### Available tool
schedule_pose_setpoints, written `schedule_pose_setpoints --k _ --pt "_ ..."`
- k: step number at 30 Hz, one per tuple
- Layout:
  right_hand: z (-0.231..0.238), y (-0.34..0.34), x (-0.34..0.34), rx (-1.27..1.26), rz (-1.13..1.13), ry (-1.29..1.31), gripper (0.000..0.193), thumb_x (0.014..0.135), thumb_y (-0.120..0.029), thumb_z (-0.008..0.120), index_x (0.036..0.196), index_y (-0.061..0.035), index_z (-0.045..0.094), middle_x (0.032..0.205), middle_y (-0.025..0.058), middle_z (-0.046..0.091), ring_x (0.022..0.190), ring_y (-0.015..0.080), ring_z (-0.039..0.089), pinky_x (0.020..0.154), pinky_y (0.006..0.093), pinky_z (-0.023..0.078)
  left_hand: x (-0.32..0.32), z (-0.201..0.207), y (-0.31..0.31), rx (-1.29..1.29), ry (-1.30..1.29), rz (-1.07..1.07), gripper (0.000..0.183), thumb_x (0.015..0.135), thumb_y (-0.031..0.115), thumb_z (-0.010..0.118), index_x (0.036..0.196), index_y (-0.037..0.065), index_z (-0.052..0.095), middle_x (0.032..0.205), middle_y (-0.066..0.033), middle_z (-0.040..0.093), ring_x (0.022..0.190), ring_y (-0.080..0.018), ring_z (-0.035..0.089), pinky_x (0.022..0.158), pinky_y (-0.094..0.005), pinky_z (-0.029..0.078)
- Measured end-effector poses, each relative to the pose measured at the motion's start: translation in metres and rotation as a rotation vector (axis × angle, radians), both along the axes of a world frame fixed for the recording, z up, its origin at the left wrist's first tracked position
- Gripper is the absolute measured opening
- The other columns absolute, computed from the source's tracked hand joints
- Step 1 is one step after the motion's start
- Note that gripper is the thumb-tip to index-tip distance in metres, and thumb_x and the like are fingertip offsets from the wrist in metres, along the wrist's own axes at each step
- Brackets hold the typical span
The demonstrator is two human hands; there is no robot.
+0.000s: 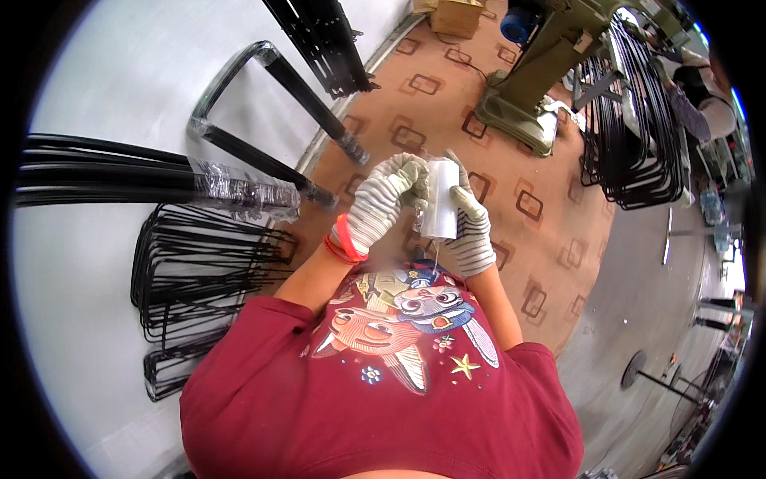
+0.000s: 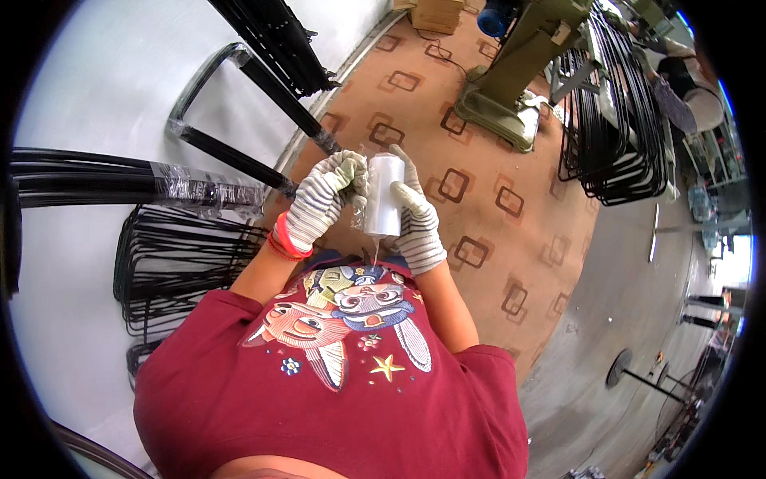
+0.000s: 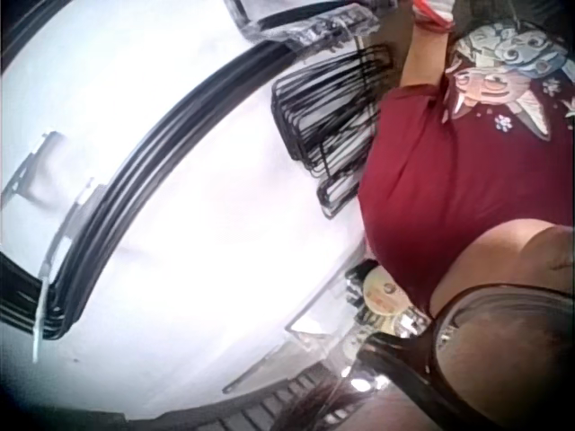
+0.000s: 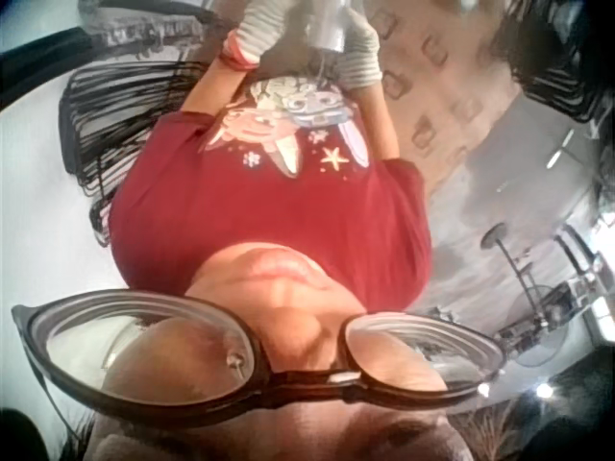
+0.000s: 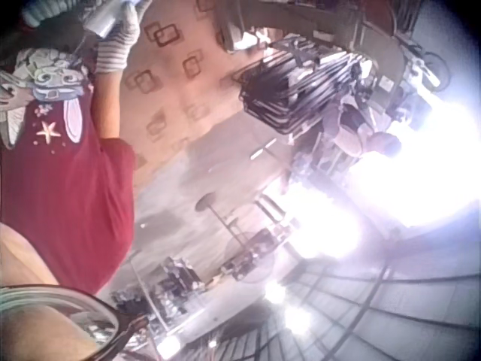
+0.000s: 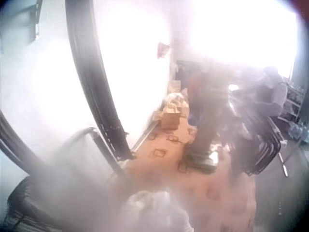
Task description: The person wraps bundles of black metal frames using a roll of plastic wrap. They wrap the plastic multiple times around the ends of the bundles and pull it tight by hand.
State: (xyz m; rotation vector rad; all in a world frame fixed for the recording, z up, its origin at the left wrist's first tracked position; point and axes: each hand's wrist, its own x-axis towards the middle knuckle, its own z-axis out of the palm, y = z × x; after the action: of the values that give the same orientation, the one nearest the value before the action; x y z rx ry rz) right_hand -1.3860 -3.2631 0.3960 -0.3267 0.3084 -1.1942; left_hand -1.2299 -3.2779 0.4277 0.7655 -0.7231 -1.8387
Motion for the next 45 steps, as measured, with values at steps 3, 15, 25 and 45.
schedule_pose_setpoints --k 3,15,25,45 --pt "0.01 -0.012 -0.01 0.059 0.001 -0.054 0.065 0.072 -0.02 0.063 0.131 -0.0116 0.037 0.113 0.0143 0.05 0.093 0.0266 0.056 0.078 0.0407 0.051 -0.005 -0.011 -0.003 -0.016 0.13 0.154 0.016 0.09 0.017 0.051 0.097 0.004 0.056 0.08 -0.0044 0.06 0.068 -0.0159 0.06 0.058 -0.0259 0.052" --pt "0.005 -0.083 0.009 0.31 0.334 0.089 0.047 0.079 -0.036 0.062 0.107 0.0009 0.054 0.087 0.0155 0.062 0.066 0.0253 0.063 0.057 0.0338 0.055 0.049 -0.002 -0.031 -0.138 0.11 0.28 0.018 0.089 0.006 0.046 0.101 0.002 0.059 0.08 -0.0067 0.061 0.069 -0.0151 0.061 0.063 -0.0261 0.054" --pt "0.025 -0.155 0.051 0.426 0.518 0.026 0.039 0.076 -0.034 0.066 0.098 -0.0018 0.058 0.085 0.0135 0.063 0.071 0.028 0.062 0.059 0.0364 0.055 0.092 0.015 -0.063 -0.559 -0.397 0.44 0.033 0.075 -0.014 0.047 0.101 0.001 0.06 0.095 -0.0069 0.06 0.091 -0.0162 0.059 0.082 -0.0267 0.048" --pt "0.039 -0.172 0.088 0.618 1.03 -0.541 0.056 0.09 -0.037 0.044 0.126 0.0039 0.034 0.11 0.0347 0.042 0.09 0.0391 0.052 0.07 0.0439 0.055 0.113 0.055 -0.09 -1.069 -1.162 0.788 0.03 0.063 -0.007 0.068 0.089 0.006 0.064 0.082 -0.005 0.056 0.078 -0.0187 0.055 0.066 -0.0292 0.046"
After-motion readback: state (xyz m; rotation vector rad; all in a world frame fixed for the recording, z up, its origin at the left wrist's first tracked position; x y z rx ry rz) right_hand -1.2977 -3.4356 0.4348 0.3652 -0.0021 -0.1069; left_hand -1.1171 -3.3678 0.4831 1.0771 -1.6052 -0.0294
